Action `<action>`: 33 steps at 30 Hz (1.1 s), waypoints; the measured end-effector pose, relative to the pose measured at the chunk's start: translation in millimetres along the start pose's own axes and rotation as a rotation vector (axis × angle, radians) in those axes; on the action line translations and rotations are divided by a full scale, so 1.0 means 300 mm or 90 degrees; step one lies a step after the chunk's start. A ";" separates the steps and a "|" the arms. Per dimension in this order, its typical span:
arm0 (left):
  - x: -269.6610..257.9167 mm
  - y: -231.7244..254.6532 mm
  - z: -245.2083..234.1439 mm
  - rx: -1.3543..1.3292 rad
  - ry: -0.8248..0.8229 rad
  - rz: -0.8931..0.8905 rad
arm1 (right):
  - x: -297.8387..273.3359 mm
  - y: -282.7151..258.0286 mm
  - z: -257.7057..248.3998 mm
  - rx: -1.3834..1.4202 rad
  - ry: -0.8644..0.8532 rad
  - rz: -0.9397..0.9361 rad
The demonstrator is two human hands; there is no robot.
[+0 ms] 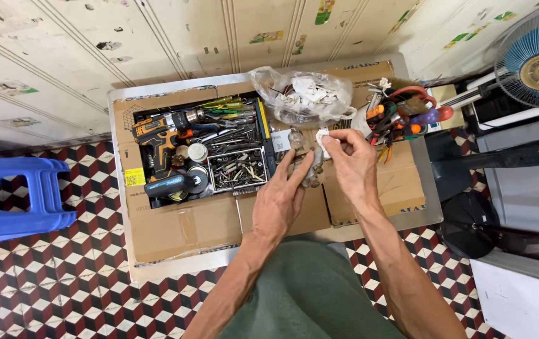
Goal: The recorder is sorting, cleaning, and organizing various hand tools and hardware in a workshop setting.
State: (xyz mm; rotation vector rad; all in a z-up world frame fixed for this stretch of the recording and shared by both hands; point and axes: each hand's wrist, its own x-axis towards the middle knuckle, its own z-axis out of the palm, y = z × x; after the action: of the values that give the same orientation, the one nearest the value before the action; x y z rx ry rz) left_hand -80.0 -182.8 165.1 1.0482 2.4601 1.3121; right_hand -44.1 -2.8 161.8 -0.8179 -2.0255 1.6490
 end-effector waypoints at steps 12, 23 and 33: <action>-0.011 0.025 0.056 -0.228 0.167 -0.053 | -0.069 0.048 0.008 0.177 0.025 0.143; 0.024 -0.069 0.047 -0.721 -0.137 -0.345 | -0.068 0.030 -0.056 0.180 -0.053 0.107; -0.040 -0.064 0.133 -0.664 -0.109 -0.360 | -0.110 -0.104 0.105 -0.307 -0.073 -0.340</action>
State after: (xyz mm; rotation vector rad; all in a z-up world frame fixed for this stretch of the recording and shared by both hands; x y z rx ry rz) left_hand -63.2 -171.2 123.9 0.1657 1.3791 1.7951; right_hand -45.3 -52.0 186.8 -0.2707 -2.4845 0.9461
